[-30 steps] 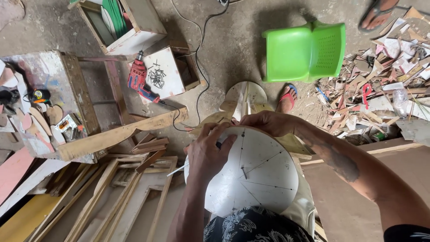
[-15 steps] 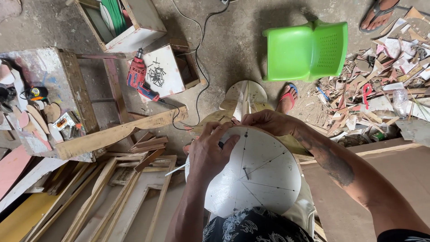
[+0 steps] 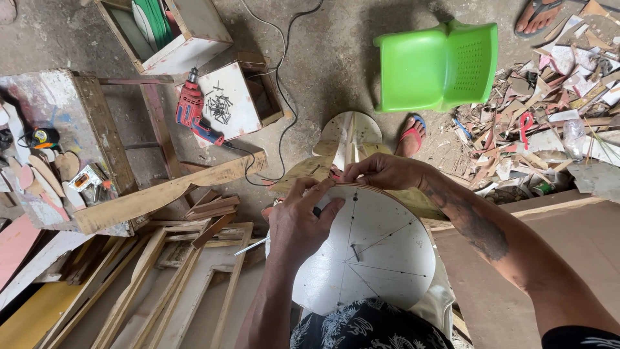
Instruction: Marking and drilling holes into a circular white component using a screwdriver and a power drill.
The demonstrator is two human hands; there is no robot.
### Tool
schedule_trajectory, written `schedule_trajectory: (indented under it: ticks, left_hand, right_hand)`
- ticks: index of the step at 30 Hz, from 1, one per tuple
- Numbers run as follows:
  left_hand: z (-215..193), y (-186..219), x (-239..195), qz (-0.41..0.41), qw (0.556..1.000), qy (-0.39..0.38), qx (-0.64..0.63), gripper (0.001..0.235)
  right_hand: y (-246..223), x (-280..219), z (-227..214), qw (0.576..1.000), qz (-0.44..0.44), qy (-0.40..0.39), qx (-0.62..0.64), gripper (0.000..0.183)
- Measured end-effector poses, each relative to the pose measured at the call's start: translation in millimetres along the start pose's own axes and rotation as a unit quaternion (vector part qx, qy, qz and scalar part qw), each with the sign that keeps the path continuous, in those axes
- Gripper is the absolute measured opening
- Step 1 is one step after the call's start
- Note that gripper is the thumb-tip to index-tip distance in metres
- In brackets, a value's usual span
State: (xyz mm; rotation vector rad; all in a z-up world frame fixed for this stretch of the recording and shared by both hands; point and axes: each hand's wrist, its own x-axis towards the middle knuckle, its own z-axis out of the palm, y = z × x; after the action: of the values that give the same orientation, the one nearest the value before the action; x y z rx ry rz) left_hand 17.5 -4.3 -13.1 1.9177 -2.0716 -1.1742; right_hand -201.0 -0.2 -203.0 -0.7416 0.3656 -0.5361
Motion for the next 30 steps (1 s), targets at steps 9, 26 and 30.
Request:
schedule_trajectory:
  ticks: [9, 26, 30]
  left_hand:
    - [2.9, -4.6, -3.5, 0.007, 1.0, 0.0, 0.005, 0.03]
    - [-4.3, -8.3, -1.4, 0.009, 0.999, -0.04, 0.013, 0.034]
    - [-2.0, -11.7, 1.2, 0.011, 0.997, -0.069, 0.031, 0.034]
  right_hand:
    - [-1.9, 3.8, -7.7, 0.999, 0.031, -0.008, 0.02, 0.019]
    - [-32.5, -10.2, 18.5, 0.995, 0.07, 0.06, 0.034, 0.042]
    - [-85.8, -9.1, 48.5, 0.98, 0.106, 0.071, -0.152, 0.048]
